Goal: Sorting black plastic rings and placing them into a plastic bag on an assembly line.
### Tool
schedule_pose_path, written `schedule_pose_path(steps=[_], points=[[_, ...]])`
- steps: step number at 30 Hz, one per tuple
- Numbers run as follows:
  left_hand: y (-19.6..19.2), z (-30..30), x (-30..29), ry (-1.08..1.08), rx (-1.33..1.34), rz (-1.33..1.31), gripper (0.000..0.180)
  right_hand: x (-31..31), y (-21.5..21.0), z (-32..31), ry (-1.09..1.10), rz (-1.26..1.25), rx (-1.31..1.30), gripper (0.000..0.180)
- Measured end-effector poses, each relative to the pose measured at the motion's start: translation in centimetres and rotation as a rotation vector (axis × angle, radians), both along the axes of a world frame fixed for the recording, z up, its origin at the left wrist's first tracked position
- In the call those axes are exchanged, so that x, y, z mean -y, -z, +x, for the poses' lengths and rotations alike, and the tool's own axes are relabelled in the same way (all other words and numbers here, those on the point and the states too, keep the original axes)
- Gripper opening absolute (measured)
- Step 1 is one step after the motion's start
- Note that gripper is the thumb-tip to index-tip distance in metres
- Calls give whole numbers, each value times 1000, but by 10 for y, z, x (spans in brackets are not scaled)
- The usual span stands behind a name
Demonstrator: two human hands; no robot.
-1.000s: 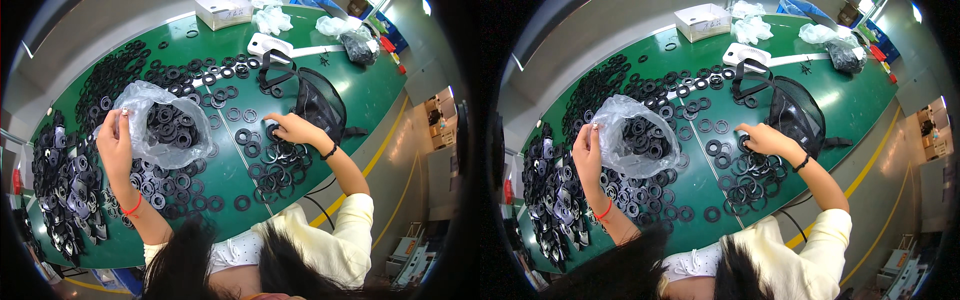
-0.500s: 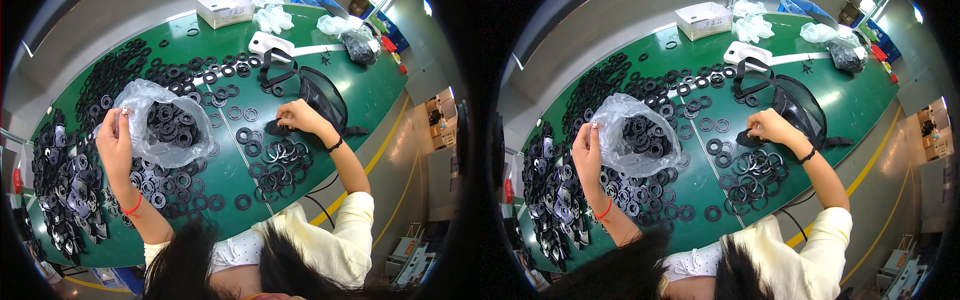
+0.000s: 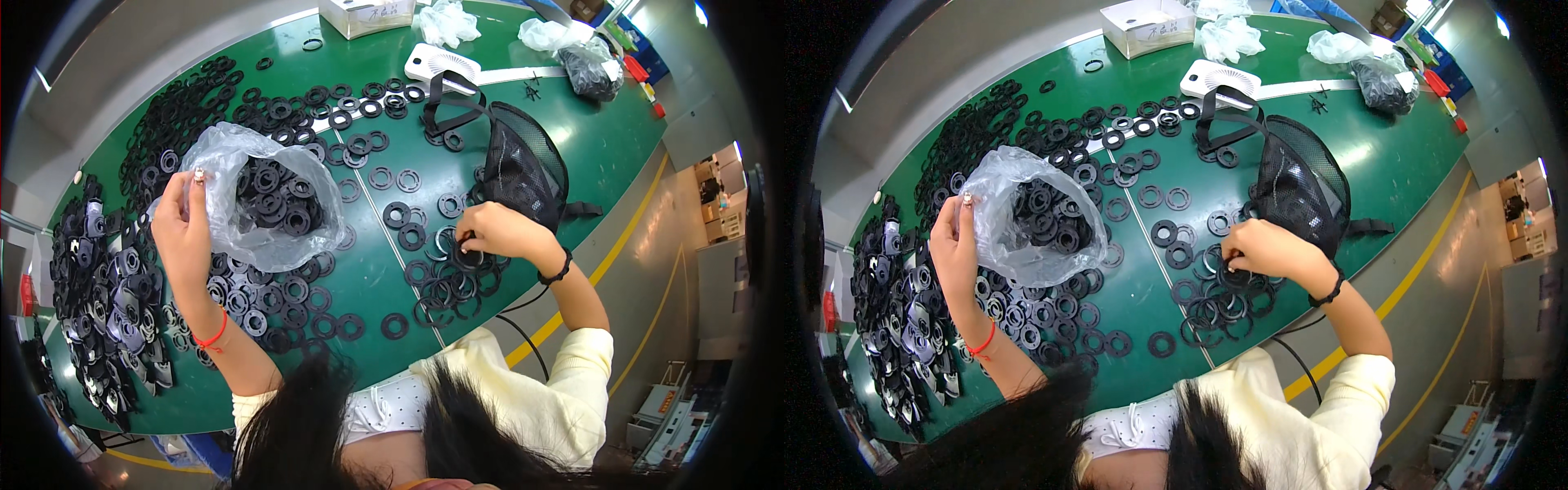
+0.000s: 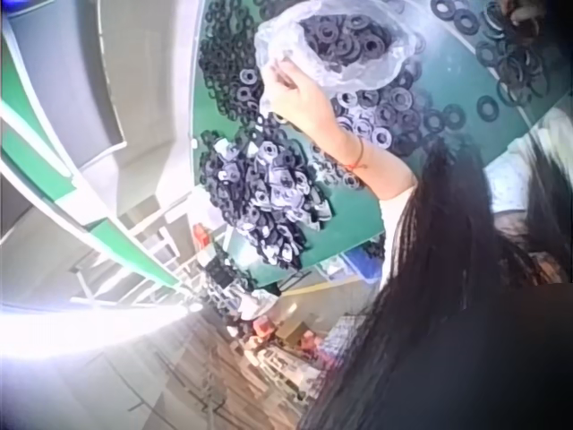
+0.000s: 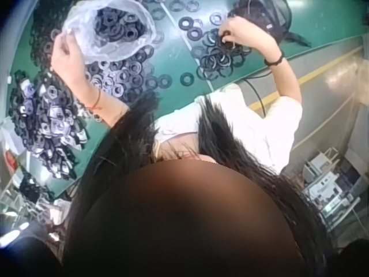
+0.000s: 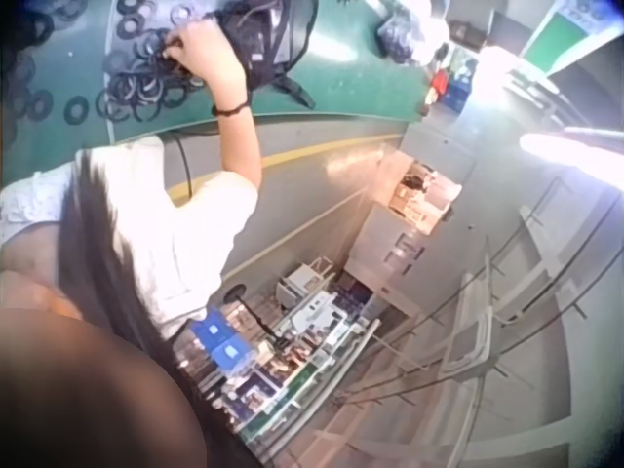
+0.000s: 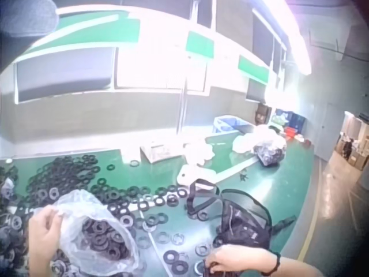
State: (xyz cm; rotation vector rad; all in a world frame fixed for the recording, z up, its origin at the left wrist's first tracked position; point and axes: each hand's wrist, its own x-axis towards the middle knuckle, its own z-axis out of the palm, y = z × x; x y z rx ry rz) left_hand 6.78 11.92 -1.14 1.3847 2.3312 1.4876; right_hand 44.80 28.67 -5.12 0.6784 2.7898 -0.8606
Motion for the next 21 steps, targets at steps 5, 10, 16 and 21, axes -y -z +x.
schedule_pose_path(steps=[5, 10, 16, 21], points=[[2, 1, -1, 8, -15, 9, 18, 25, -3, -12, -87, 149, -111, 20], [0, -1, 0, 3, -18, 8, 19, 51, 17, -35, -388, 66, -169, 16], [-1, 2, -1, 7, -16, 21, 19, 51, 41, -82, -378, 119, -201, 18], [1, -2, 2, -13, 0, 26, 19, 22, 23, -91, -73, 121, -317, 21]])
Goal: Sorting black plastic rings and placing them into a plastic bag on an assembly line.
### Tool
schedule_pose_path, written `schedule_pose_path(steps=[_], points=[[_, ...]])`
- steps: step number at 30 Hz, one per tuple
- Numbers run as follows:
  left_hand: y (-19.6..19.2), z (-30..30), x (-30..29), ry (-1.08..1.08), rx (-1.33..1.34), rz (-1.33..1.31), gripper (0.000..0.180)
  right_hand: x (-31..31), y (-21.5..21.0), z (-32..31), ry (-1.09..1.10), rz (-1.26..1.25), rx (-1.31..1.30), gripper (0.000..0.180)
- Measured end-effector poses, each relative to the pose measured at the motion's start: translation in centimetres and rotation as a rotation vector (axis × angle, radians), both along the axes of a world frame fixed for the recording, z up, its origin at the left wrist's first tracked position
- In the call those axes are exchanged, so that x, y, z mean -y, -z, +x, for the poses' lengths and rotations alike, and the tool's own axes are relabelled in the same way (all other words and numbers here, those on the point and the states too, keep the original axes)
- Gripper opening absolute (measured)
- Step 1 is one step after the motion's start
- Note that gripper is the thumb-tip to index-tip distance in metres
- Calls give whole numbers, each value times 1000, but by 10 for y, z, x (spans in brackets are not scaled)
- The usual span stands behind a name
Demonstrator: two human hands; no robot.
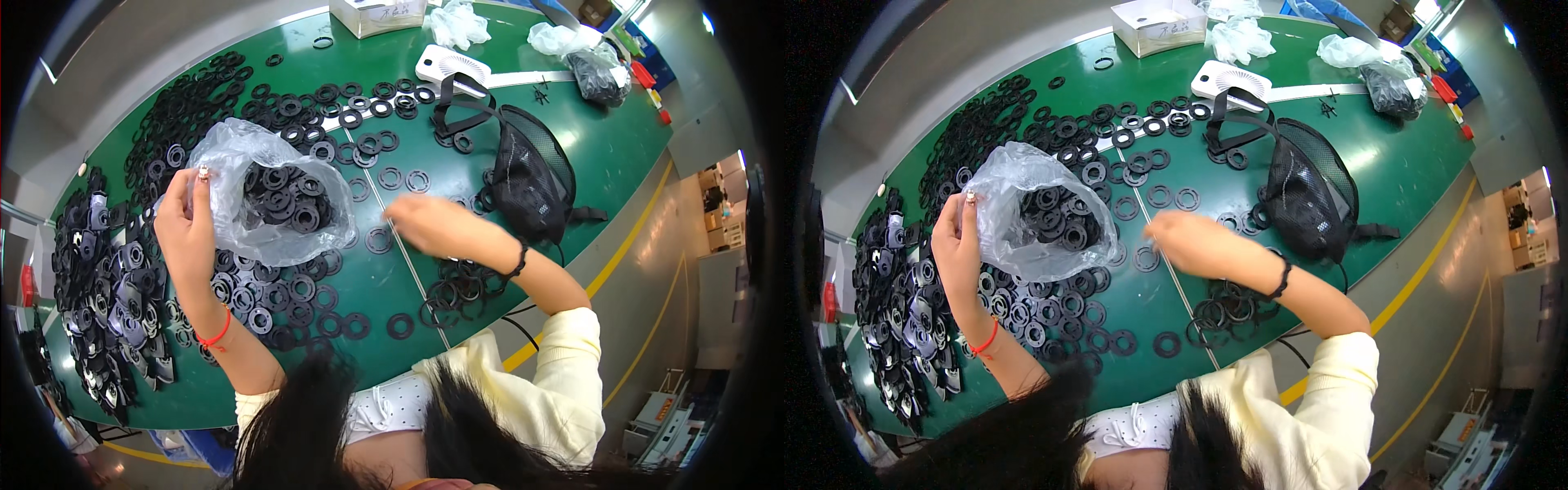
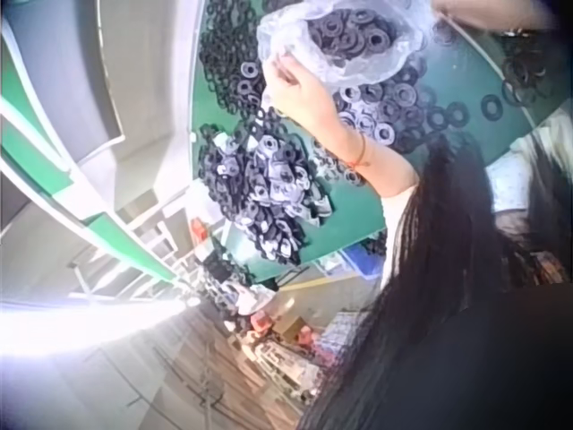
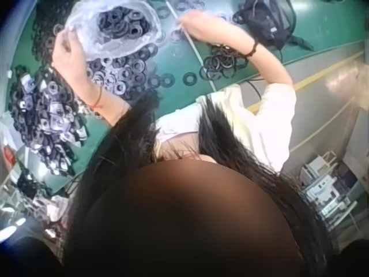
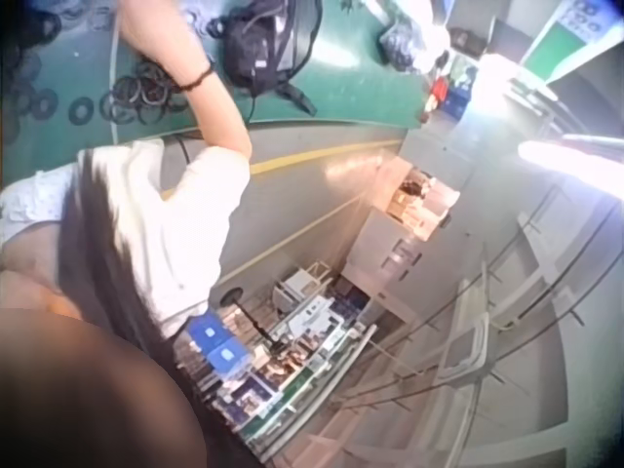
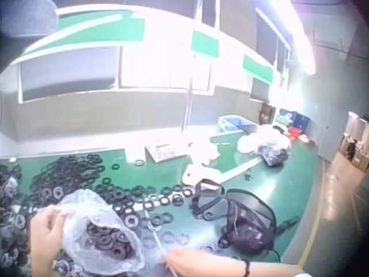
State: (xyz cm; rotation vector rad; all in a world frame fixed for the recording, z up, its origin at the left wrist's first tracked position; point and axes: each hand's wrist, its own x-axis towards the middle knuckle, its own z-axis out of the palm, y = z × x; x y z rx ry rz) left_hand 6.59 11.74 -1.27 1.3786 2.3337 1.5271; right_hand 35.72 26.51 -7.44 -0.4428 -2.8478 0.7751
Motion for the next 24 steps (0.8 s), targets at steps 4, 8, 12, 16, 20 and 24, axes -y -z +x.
schedule_pose_path(steps=[4, 8, 12, 16, 20, 24], points=[[0, -3, 3, -13, 2, -12, 20, -26, -3, 32, 498, 240, 360, 40], [0, -2, -1, 14, 10, -12, 20, 0, 34, 38, 516, 463, 643, 80], [-4, 3, -1, 18, 17, -19, 19, 4, 72, 21, 442, 596, 483, 75], [-4, 5, -1, 22, 16, -15, 18, 5, 42, 2, 319, 354, 115, 59], [-1, 0, 4, -4, 28, -2, 18, -19, 28, 7, 588, 354, 198, 52], [-8, 0, 4, -27, -4, -11, 18, -40, 55, 29, 813, 493, 506, 75]])
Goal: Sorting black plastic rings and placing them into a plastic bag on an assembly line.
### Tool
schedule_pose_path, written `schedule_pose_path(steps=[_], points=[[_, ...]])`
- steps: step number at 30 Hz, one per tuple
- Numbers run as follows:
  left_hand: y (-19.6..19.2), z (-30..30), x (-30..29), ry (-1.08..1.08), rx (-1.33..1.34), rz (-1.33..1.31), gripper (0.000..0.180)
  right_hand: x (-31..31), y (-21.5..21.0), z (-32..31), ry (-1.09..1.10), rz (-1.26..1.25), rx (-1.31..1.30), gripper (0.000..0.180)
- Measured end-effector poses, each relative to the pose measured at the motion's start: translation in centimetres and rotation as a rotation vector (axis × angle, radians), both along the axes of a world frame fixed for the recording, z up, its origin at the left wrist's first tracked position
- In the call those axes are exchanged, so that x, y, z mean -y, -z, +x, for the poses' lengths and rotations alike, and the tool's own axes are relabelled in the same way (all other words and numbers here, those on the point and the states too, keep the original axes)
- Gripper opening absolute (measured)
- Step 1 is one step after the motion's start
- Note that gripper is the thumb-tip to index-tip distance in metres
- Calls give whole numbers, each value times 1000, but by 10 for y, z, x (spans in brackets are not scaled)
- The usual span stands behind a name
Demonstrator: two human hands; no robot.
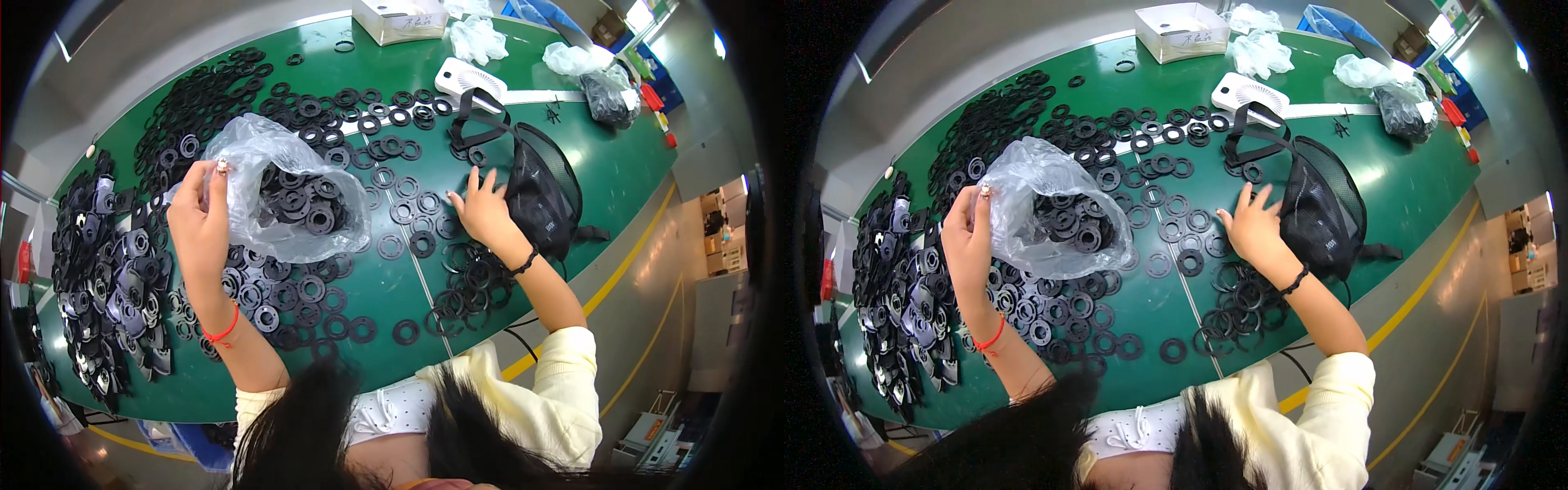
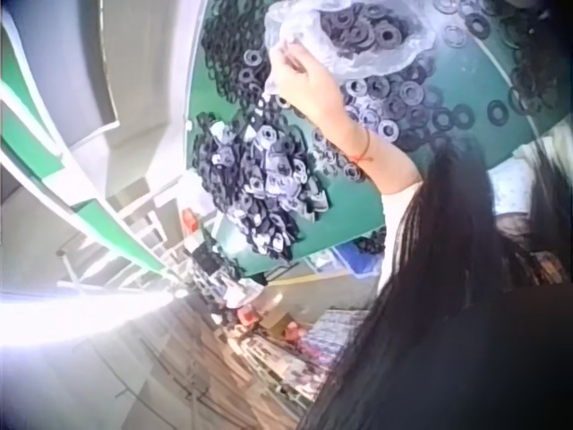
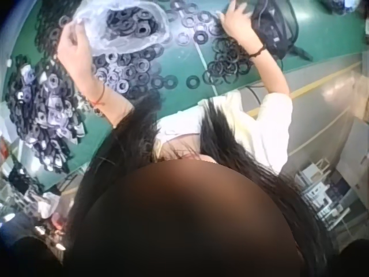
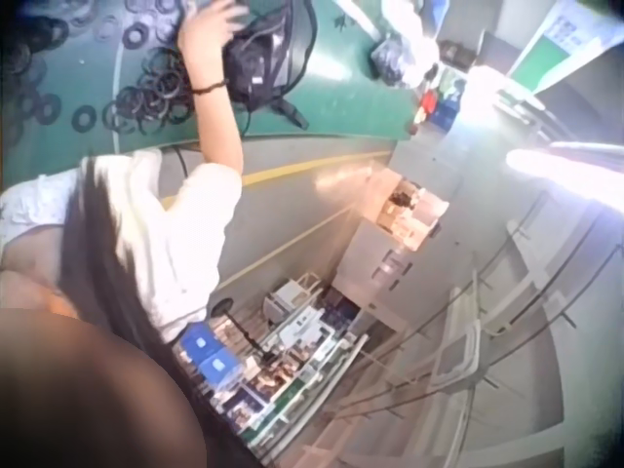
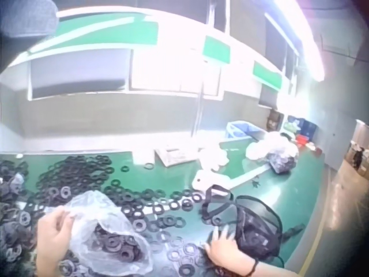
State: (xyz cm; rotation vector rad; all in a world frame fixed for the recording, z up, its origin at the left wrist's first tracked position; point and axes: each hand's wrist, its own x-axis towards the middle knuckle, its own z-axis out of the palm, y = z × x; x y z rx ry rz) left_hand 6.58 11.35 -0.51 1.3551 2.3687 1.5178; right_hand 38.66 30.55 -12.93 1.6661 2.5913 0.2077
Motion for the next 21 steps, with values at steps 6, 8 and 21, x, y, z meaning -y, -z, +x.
schedule_pose_path(steps=[6, 8, 21], points=[[2, -15, 8, -16, 34, 25, 17, 6, 18, -7, -475, -27, -166, 67], [5, -20, 15, -50, 73, 23, 18, 12, -8, -22, -551, -114, -330, 64], [2, -33, 23, -93, 114, 12, 18, -28, -17, -61, -578, -105, -391, 33]])
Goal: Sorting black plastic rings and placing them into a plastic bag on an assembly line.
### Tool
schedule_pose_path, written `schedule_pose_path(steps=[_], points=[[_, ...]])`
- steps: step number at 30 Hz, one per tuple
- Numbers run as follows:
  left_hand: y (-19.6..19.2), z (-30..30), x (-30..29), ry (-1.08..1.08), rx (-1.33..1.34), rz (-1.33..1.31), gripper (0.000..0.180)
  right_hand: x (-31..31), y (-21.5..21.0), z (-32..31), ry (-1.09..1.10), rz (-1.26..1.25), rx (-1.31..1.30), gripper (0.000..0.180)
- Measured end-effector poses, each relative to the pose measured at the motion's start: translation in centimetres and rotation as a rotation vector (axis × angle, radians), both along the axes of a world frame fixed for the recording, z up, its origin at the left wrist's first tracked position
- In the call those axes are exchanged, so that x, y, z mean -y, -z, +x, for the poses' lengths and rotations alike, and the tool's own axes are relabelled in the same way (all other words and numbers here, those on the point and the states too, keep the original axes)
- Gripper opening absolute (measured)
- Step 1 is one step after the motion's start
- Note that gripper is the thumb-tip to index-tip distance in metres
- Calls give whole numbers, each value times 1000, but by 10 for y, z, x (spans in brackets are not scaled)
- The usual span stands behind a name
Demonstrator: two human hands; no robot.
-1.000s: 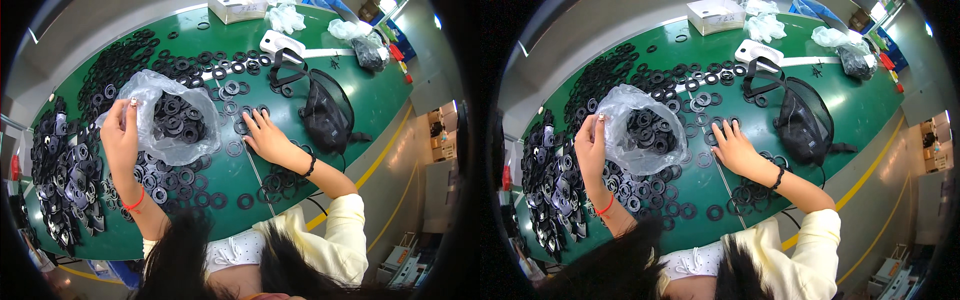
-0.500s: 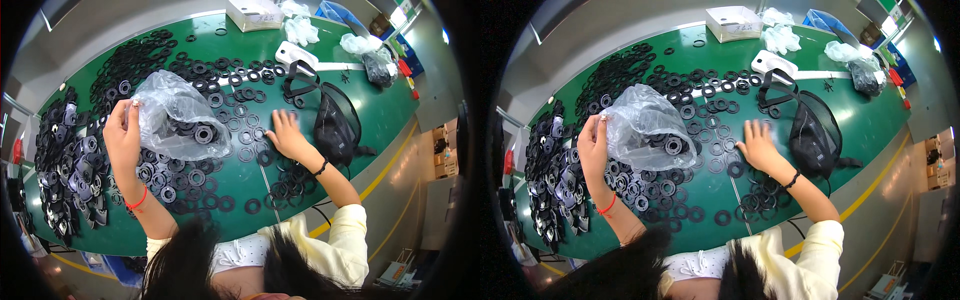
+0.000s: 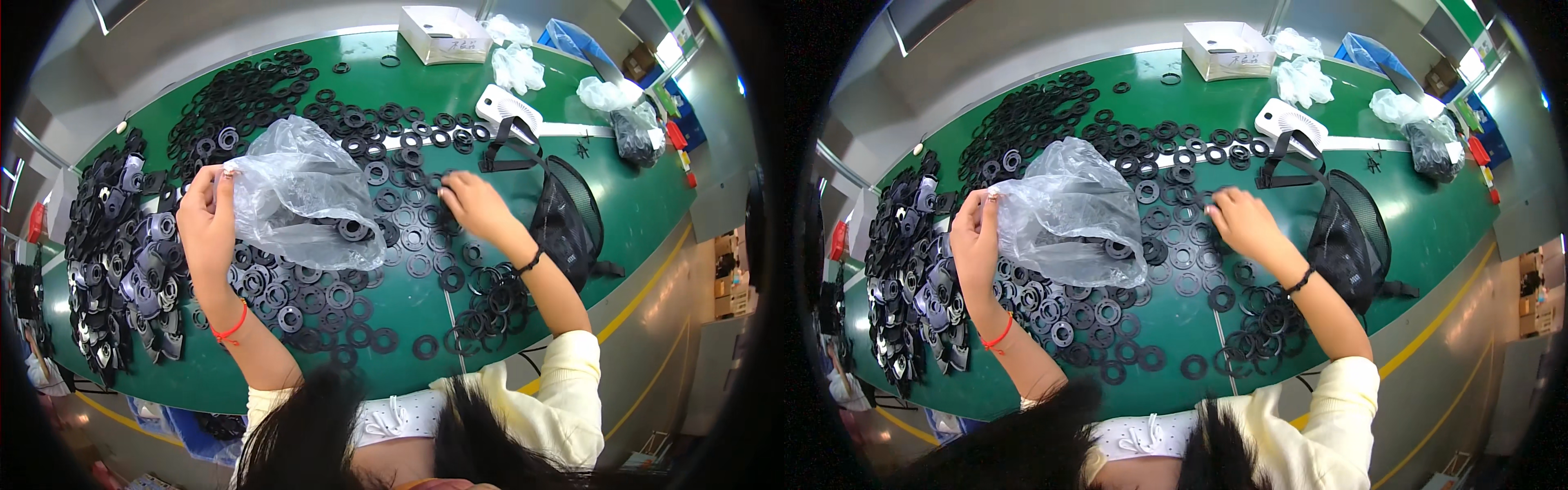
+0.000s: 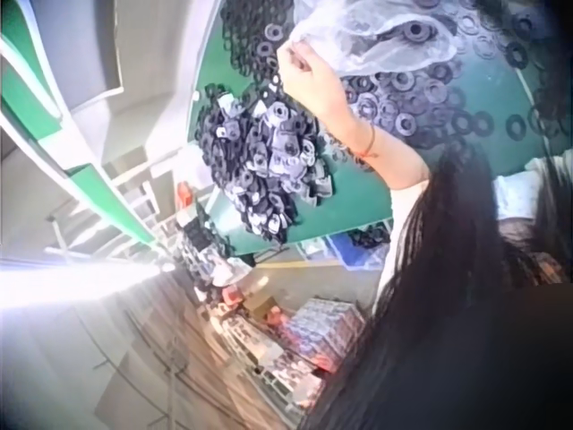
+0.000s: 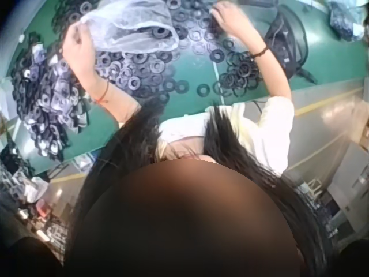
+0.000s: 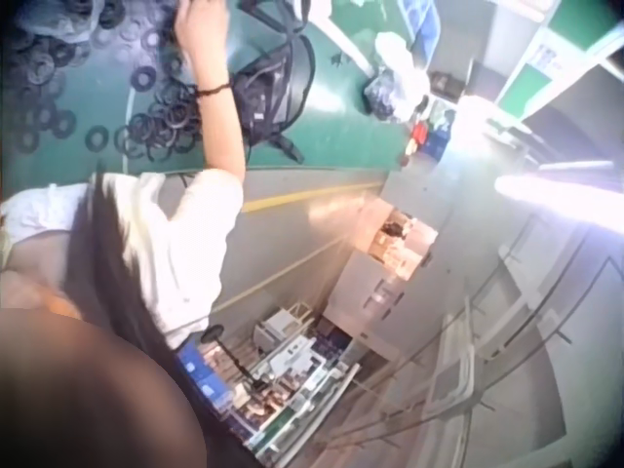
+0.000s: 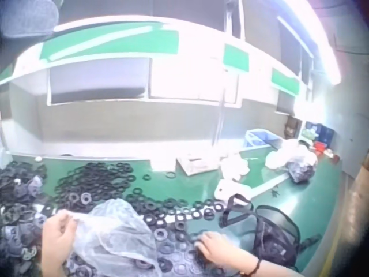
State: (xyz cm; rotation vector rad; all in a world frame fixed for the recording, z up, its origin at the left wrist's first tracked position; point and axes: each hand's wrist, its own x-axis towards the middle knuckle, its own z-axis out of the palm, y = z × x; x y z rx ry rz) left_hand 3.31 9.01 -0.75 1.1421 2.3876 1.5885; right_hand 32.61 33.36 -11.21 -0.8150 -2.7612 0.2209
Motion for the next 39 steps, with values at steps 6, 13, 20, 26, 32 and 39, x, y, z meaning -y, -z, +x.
schedule_pose_path(steps=[6, 13, 20, 26, 32, 39], points=[[-2, 1, 3, 5, -1, 3, 18, -104, -4, -52, 54, 67, -175, 24], [-6, 10, 2, -16, 33, 41, 19, -166, -6, -86, 8, -160, 215, 58], [-10, 10, -1, -18, 32, -11, 19, -178, -7, -90, 9, -150, 208, 36], [-6, 7, -1, -25, 17, 29, 17, -164, -23, -98, 104, -440, -18, 30], [-7, 9, -3, -22, 9, 31, 16, -176, 2, -126, 52, -121, -168, 24], [-5, 10, -3, -19, 30, 44, 15, -151, 12, -175, 65, -132, -125, 15]])
